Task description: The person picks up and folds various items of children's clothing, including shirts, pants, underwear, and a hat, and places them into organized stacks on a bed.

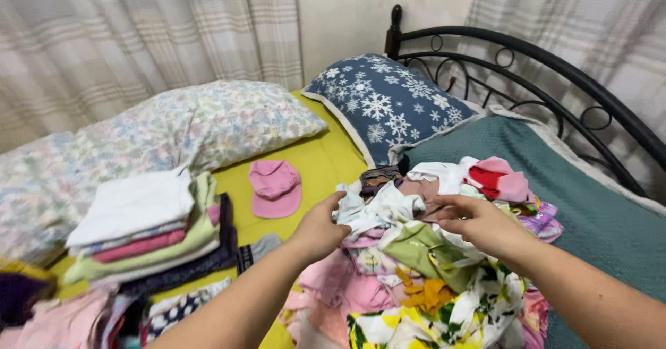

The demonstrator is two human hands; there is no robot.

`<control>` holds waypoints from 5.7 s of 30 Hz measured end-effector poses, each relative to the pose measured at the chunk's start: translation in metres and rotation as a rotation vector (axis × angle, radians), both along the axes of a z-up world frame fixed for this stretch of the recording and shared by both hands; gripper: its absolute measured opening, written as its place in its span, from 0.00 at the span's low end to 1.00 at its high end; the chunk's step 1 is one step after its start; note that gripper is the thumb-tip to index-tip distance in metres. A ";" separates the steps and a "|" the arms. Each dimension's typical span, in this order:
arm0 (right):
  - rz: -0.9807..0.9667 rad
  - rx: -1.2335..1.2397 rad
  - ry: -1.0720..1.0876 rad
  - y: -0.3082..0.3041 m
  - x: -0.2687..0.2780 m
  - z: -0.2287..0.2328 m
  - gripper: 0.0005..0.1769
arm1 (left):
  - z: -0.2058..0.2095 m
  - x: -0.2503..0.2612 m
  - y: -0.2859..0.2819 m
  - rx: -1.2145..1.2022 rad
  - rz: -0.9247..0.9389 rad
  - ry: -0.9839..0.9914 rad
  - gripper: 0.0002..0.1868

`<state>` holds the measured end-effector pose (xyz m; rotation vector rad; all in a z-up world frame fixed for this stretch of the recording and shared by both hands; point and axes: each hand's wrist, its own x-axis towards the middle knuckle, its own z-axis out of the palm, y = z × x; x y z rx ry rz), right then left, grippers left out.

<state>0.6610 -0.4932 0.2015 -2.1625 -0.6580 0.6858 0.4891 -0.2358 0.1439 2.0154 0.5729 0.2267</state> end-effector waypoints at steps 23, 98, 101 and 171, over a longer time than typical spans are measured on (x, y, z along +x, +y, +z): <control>0.119 -0.033 -0.020 0.022 0.182 -0.040 0.22 | 0.004 0.105 -0.012 0.056 0.081 0.008 0.37; 0.365 0.042 0.211 0.313 -0.294 -0.275 0.14 | -0.171 -0.306 0.131 0.095 0.817 0.493 0.32; 0.459 -0.025 -0.044 0.312 -0.300 -0.272 0.16 | -0.153 -0.301 0.120 0.117 0.800 0.585 0.42; 0.143 0.230 -0.715 0.078 -0.033 0.110 0.12 | 0.212 -0.068 -0.034 0.507 0.269 0.031 0.32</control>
